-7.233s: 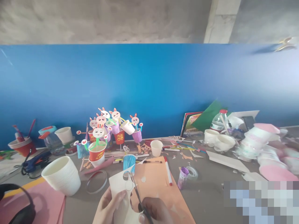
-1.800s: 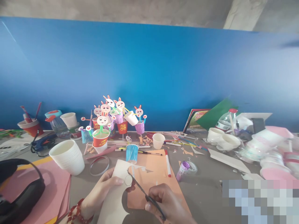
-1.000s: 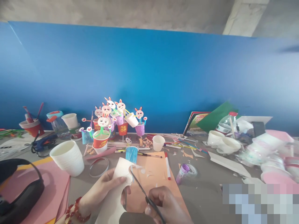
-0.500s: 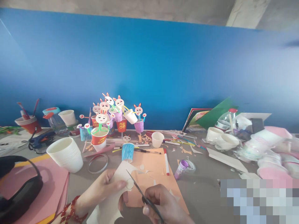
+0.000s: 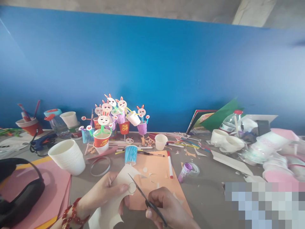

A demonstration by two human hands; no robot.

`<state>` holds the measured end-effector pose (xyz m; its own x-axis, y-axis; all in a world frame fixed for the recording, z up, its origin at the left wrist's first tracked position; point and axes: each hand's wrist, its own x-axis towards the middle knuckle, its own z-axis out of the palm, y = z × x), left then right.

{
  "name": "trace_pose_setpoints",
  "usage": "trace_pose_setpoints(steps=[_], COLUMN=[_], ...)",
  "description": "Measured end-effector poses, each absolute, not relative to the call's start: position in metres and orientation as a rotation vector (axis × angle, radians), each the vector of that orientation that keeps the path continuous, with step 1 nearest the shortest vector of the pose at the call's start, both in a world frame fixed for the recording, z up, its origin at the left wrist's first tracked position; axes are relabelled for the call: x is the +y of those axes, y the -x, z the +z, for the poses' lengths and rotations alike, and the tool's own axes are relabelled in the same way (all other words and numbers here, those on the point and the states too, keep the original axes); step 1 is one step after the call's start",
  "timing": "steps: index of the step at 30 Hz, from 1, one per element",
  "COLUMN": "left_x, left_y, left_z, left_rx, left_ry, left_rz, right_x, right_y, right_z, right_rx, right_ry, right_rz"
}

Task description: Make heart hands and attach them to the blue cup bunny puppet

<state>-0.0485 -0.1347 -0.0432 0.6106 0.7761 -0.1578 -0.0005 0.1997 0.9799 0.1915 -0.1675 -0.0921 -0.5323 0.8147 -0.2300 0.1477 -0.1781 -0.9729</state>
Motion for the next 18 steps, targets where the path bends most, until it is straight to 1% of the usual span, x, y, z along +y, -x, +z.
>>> trace_pose_setpoints(steps=[18], left_x=[-0.132], left_y=[0.051], left_z=[-0.054], left_rx=[0.722], left_ry=[-1.214], left_rz=[0.622], right_x=[-0.168], right_y=[-0.191], right_z=[-0.087], right_rx=[-1.632], right_ry=[1.185], right_rz=[1.723])
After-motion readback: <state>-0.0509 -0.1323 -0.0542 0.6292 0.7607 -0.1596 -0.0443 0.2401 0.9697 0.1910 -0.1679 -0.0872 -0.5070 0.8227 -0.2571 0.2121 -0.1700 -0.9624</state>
